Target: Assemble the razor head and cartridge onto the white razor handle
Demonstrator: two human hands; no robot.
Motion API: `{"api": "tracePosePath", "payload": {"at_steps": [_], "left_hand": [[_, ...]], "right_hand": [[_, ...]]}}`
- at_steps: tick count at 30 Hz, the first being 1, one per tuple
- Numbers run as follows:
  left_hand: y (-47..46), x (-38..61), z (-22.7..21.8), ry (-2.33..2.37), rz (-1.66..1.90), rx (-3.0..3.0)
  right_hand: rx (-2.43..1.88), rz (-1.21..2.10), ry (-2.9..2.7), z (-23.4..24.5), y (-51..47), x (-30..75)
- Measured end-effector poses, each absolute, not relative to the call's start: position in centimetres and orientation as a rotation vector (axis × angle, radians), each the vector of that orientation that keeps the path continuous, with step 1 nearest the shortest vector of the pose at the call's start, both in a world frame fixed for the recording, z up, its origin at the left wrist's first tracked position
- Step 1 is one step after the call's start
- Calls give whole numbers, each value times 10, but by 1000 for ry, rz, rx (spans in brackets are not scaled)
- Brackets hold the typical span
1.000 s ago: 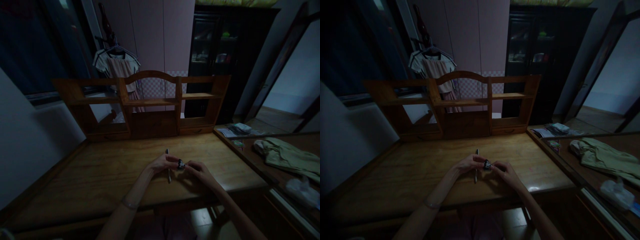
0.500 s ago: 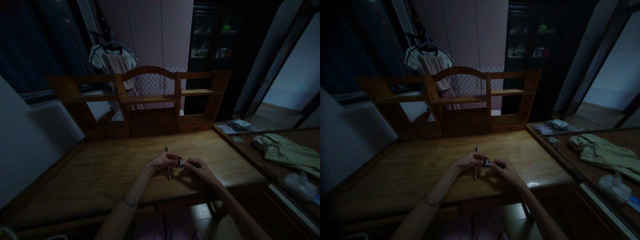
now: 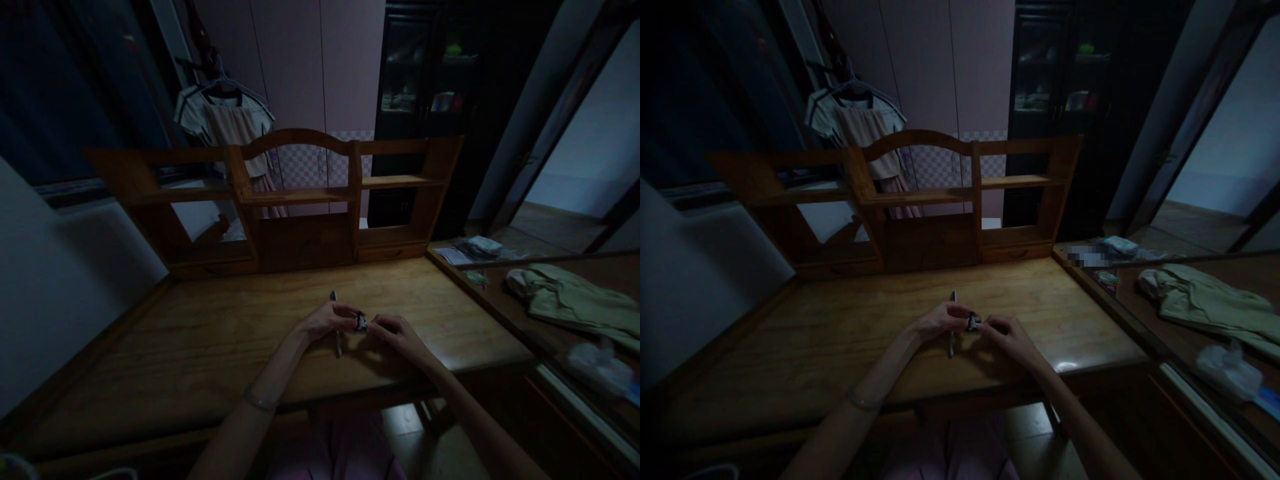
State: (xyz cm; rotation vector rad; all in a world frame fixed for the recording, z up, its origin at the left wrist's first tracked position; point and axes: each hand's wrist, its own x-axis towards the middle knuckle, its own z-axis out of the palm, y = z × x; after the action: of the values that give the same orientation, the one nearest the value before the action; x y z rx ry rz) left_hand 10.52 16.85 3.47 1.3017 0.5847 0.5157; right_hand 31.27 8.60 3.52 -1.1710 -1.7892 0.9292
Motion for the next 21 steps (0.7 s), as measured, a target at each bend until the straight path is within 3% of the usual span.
{"api": "tracePosePath", "payload": {"at_steps": [21], "left_hand": [[167, 103, 35, 626, 533, 1333]], "right_hand": [[-1177, 954, -1791, 28, 90, 315]]}}
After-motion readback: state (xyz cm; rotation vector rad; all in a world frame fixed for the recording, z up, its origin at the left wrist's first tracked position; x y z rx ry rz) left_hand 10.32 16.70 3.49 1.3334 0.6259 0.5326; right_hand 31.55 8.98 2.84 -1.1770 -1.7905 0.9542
